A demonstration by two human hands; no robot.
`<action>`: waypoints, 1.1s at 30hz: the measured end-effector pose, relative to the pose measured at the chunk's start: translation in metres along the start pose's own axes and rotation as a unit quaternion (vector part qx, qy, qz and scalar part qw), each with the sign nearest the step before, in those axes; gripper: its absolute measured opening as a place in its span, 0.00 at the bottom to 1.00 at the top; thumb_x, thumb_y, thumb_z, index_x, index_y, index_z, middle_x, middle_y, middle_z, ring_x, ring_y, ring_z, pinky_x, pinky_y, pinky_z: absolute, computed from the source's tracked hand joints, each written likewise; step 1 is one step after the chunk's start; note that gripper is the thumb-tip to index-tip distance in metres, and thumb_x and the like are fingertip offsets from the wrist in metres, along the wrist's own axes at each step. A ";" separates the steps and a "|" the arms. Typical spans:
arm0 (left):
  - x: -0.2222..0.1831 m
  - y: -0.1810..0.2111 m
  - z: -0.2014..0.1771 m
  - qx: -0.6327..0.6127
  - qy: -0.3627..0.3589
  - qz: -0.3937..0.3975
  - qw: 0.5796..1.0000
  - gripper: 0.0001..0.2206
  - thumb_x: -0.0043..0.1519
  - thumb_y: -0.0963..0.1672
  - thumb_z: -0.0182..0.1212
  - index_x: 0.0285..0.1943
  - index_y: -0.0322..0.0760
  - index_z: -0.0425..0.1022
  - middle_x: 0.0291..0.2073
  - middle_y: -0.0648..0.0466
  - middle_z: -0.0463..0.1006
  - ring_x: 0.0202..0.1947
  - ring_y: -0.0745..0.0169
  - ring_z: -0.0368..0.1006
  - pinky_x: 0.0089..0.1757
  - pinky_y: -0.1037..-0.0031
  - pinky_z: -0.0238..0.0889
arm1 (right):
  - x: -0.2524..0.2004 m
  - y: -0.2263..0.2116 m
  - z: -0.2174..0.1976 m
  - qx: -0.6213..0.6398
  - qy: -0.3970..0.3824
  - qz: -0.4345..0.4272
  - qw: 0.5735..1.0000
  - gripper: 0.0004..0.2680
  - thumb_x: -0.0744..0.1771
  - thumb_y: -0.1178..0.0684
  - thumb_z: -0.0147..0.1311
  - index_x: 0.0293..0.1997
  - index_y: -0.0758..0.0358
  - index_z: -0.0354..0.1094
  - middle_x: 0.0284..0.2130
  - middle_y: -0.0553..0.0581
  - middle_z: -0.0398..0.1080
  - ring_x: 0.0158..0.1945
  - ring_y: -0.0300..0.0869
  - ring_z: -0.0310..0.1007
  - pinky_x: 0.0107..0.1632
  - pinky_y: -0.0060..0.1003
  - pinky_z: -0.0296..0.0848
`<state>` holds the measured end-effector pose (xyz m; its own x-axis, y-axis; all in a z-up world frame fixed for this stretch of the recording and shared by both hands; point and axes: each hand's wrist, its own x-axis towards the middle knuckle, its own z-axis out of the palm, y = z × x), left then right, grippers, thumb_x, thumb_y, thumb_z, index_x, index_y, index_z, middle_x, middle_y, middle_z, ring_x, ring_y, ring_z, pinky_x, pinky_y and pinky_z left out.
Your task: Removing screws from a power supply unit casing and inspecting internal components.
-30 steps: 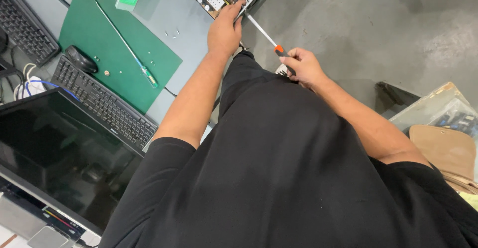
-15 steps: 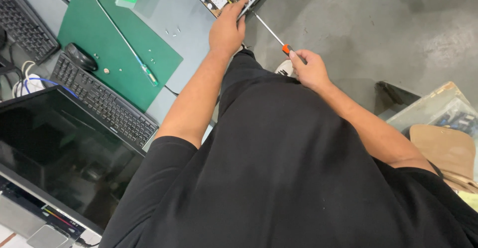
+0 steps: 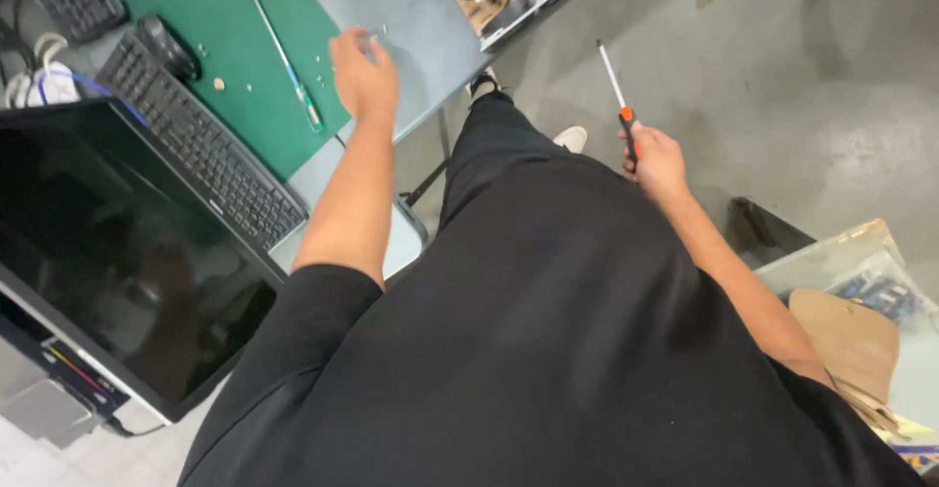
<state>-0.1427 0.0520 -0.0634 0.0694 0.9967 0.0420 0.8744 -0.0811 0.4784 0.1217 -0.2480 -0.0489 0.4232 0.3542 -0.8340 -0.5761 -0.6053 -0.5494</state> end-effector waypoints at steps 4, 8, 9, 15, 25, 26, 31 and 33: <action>0.024 -0.015 -0.001 0.004 -0.041 -0.064 0.997 0.11 0.56 0.44 0.49 0.47 0.44 0.65 0.39 0.59 0.69 0.42 0.61 0.67 0.35 0.62 0.64 | -0.010 -0.013 0.007 -0.033 -0.003 -0.009 0.999 0.10 0.66 0.47 0.42 0.35 0.64 0.64 0.19 0.50 0.55 0.16 0.32 0.50 0.18 0.25 0.47; 0.036 -0.015 0.005 0.055 -0.063 -0.078 0.993 0.07 0.54 0.46 0.49 0.39 0.53 0.71 0.35 0.61 0.69 0.35 0.60 0.70 0.31 0.61 0.61 | -0.012 -0.017 0.013 -0.078 -0.014 -0.002 0.997 0.10 0.66 0.47 0.41 0.36 0.63 0.63 0.20 0.50 0.55 0.17 0.32 0.51 0.19 0.25 0.50; 0.037 -0.018 0.012 0.080 -0.053 -0.068 0.993 0.06 0.54 0.45 0.48 0.34 0.52 0.72 0.34 0.59 0.69 0.33 0.56 0.69 0.30 0.58 0.60 | -0.014 -0.017 0.012 -0.082 -0.017 0.001 0.996 0.10 0.66 0.47 0.41 0.36 0.63 0.63 0.20 0.50 0.55 0.17 0.32 0.51 0.19 0.25 0.51; 0.037 -0.034 0.021 -0.046 0.007 -0.014 0.999 0.04 0.54 0.44 0.49 0.33 0.44 0.69 0.32 0.59 0.70 0.31 0.61 0.71 0.33 0.67 0.63 | -0.030 -0.031 0.014 -0.111 -0.012 0.005 0.994 0.10 0.66 0.46 0.40 0.35 0.61 0.64 0.21 0.48 0.56 0.18 0.32 0.51 0.21 0.24 0.53; -0.028 0.070 -0.018 -0.496 -0.110 -0.204 0.837 0.10 0.52 0.44 0.62 0.38 0.33 0.74 0.25 0.57 0.75 0.21 0.74 0.63 0.27 0.82 0.61 | -0.054 -0.045 0.001 -0.049 -0.185 -0.125 0.974 0.07 0.66 0.53 0.42 0.39 0.65 0.65 0.19 0.48 0.55 0.19 0.33 0.52 0.23 0.25 0.52; -0.036 0.088 -0.028 -0.531 -0.186 -0.191 0.805 0.10 0.53 0.46 0.60 0.35 0.34 0.73 0.23 0.57 0.72 0.20 0.72 0.63 0.26 0.83 0.60 | -0.062 -0.054 0.002 -0.042 -0.225 -0.142 0.963 0.09 0.66 0.51 0.43 0.40 0.65 0.64 0.22 0.51 0.58 0.21 0.34 0.53 0.26 0.25 0.54; -0.059 0.151 -0.057 -0.604 -0.360 -0.158 0.694 0.10 0.56 0.48 0.54 0.32 0.39 0.66 0.30 0.47 0.78 0.23 0.64 0.72 0.28 0.74 0.69 | -0.108 -0.096 0.015 -0.065 -0.250 -0.170 0.951 0.10 0.66 0.50 0.41 0.43 0.66 0.64 0.17 0.47 0.52 0.21 0.31 0.50 0.26 0.22 0.51; -0.064 0.169 -0.070 -0.590 -0.403 -0.146 0.684 0.11 0.55 0.49 0.52 0.29 0.38 0.66 0.38 0.40 0.77 0.22 0.65 0.75 0.27 0.76 0.70 | -0.107 -0.096 0.014 -0.089 -0.262 -0.225 0.934 0.08 0.66 0.53 0.42 0.42 0.66 0.64 0.21 0.47 0.55 0.22 0.32 0.50 0.28 0.24 0.53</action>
<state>-0.0328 -0.0260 0.0758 0.6335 0.6102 -0.4758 -0.0563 0.6496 0.7582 0.1219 -0.2172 0.0926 0.1677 0.8729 -0.4582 -0.2773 -0.4042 -0.8716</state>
